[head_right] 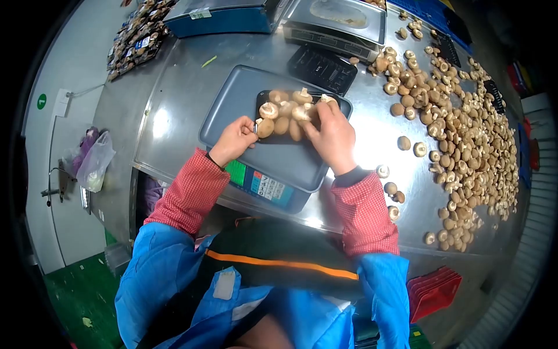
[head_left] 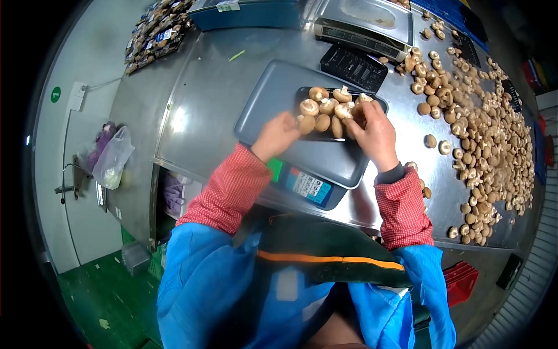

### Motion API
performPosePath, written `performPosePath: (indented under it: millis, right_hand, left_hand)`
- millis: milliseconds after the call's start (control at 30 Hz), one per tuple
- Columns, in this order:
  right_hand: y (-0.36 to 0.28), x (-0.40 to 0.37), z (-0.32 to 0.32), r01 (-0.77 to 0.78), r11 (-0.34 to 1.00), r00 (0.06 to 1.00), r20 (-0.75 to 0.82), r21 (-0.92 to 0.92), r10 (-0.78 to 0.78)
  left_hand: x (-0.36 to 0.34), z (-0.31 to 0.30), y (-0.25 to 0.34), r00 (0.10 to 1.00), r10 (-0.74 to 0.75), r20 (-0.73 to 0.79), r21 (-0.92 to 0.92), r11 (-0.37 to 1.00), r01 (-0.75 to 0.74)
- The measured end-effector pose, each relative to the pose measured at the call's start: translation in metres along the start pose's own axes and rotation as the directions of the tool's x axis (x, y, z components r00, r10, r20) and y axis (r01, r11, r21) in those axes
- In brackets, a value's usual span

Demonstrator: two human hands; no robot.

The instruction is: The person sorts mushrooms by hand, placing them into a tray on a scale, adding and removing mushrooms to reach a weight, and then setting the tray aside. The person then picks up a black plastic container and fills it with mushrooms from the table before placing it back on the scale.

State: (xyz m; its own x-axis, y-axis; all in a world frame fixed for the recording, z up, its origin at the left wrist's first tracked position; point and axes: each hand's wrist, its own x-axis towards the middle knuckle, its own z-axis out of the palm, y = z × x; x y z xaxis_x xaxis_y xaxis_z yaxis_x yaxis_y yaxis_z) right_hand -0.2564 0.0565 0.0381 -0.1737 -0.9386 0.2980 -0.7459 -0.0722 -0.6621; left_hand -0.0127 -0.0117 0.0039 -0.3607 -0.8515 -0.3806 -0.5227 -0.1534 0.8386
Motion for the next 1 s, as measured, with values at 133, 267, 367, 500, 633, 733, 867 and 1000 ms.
performPosePath:
  millis: [133,267,367,500,633,733,867,1000]
  right_hand:
    - [0.008,0.005,0.002,0.020,0.999,1.000,-0.024,0.032,-0.019]
    - [0.018,0.023,-0.007,-0.077,0.947,0.996,-0.015,0.313,0.086]
    - [0.049,0.053,-0.010,-0.158,0.952,0.980,-0.077,0.261,0.184]
    - [0.115,0.100,0.011,-0.131,0.984,0.990,-0.032,0.119,0.135]
    - [0.158,0.132,0.040,-0.033,0.999,0.965,0.261,0.000,0.032]
    - [0.150,0.136,0.055,-0.012,0.998,0.911,0.411,-0.055,0.033]
    - [0.152,0.137,0.057,0.002,1.000,0.903,0.429,-0.009,0.002]
    - [0.147,0.137,0.053,0.085,0.996,0.906,0.417,-0.007,-0.074]
  left_hand:
    - [0.001,0.000,-0.001,0.999,-0.041,0.034,-0.329,0.943,0.050]
    - [0.002,-0.011,0.007,0.994,-0.089,0.067,-0.570,0.814,0.112]
    - [0.008,-0.019,-0.001,0.993,-0.050,0.106,-0.640,0.761,0.107]
    - [0.018,-0.035,0.003,0.994,-0.032,0.100,-0.706,0.702,0.093]
    - [0.050,-0.061,0.008,0.999,0.012,0.046,-0.756,0.654,0.027]
    - [0.094,-0.088,0.014,0.996,0.058,-0.074,-0.786,0.611,-0.094]
    - [0.170,-0.132,0.024,0.969,0.081,-0.231,-0.768,0.597,-0.233]
    - [0.247,-0.170,0.036,0.937,0.011,-0.349,-0.764,0.575,-0.291]
